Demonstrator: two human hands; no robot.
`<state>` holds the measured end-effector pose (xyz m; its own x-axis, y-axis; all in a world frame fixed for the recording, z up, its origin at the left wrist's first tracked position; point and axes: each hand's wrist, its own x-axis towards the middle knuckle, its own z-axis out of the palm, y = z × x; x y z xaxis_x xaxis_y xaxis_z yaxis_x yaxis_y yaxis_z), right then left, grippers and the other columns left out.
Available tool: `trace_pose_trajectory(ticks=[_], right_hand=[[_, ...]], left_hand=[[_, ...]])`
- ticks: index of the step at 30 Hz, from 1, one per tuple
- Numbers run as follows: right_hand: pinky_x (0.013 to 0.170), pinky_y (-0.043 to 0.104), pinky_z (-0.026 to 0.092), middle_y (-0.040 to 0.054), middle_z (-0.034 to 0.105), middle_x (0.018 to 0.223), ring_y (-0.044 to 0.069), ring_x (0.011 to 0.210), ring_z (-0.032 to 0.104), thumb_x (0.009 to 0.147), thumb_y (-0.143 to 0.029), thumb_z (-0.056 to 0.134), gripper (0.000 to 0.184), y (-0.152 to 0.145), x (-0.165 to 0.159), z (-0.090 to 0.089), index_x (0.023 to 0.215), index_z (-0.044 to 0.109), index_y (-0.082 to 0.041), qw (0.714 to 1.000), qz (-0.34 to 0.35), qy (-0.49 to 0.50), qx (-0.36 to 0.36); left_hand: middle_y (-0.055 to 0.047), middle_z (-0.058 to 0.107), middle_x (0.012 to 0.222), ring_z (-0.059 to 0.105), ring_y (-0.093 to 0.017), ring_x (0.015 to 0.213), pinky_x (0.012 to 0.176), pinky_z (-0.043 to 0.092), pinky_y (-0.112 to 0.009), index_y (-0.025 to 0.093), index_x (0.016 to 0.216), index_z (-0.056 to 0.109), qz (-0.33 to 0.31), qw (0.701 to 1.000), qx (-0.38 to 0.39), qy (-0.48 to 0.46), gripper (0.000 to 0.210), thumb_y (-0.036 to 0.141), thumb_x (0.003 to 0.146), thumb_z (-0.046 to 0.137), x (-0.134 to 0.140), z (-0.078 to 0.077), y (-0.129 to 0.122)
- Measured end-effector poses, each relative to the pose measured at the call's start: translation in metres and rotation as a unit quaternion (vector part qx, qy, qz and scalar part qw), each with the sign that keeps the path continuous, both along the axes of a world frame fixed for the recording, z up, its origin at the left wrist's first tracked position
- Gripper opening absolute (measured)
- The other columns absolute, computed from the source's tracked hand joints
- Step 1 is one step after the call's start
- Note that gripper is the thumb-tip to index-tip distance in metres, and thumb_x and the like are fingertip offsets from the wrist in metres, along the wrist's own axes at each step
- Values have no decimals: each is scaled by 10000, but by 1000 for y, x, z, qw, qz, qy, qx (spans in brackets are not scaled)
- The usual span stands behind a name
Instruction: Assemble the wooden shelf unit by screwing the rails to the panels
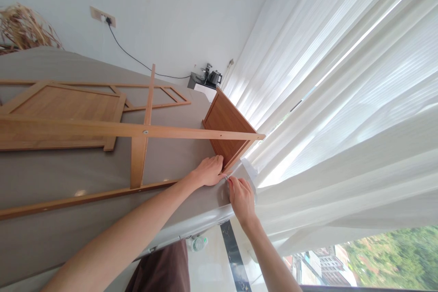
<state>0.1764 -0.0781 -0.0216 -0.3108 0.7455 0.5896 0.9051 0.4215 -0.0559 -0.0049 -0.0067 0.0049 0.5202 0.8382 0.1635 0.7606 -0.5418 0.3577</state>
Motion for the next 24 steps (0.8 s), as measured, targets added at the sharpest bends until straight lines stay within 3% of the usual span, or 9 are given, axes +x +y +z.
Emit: trace_pose_trajectory(ticks=[10, 18, 24], right_hand=[[738, 302, 452, 33, 679, 788, 196, 781, 624, 1032, -362, 429, 275, 2, 3, 3, 929, 653, -240, 991, -28, 107, -80], [672, 302, 533, 22, 771, 810, 201, 704, 722, 960, -500, 520, 288, 12, 7, 3, 913, 619, -234, 938, -72, 281, -191], [688, 341, 575, 48, 775, 798, 234, 743, 748, 901, -583, 561, 362, 19, 14, -2, 890, 628, -227, 910, -64, 338, -234]], left_hand=[[-98, 639, 1204, 640, -229, 1052, 907, 548, -451, 152, 1239, 598, -2, 1000, -1, -1, 388, 429, 966, 595, -1, 1, -1], [-99, 633, 1217, 635, -232, 1064, 914, 544, -456, 155, 1246, 594, 0, 1000, -2, 2, 387, 421, 964, 599, 0, 1, -1], [-98, 637, 1212, 639, -230, 1059, 911, 548, -453, 153, 1241, 598, 1, 1000, -1, 1, 382, 418, 967, 597, 1, 0, -1]])
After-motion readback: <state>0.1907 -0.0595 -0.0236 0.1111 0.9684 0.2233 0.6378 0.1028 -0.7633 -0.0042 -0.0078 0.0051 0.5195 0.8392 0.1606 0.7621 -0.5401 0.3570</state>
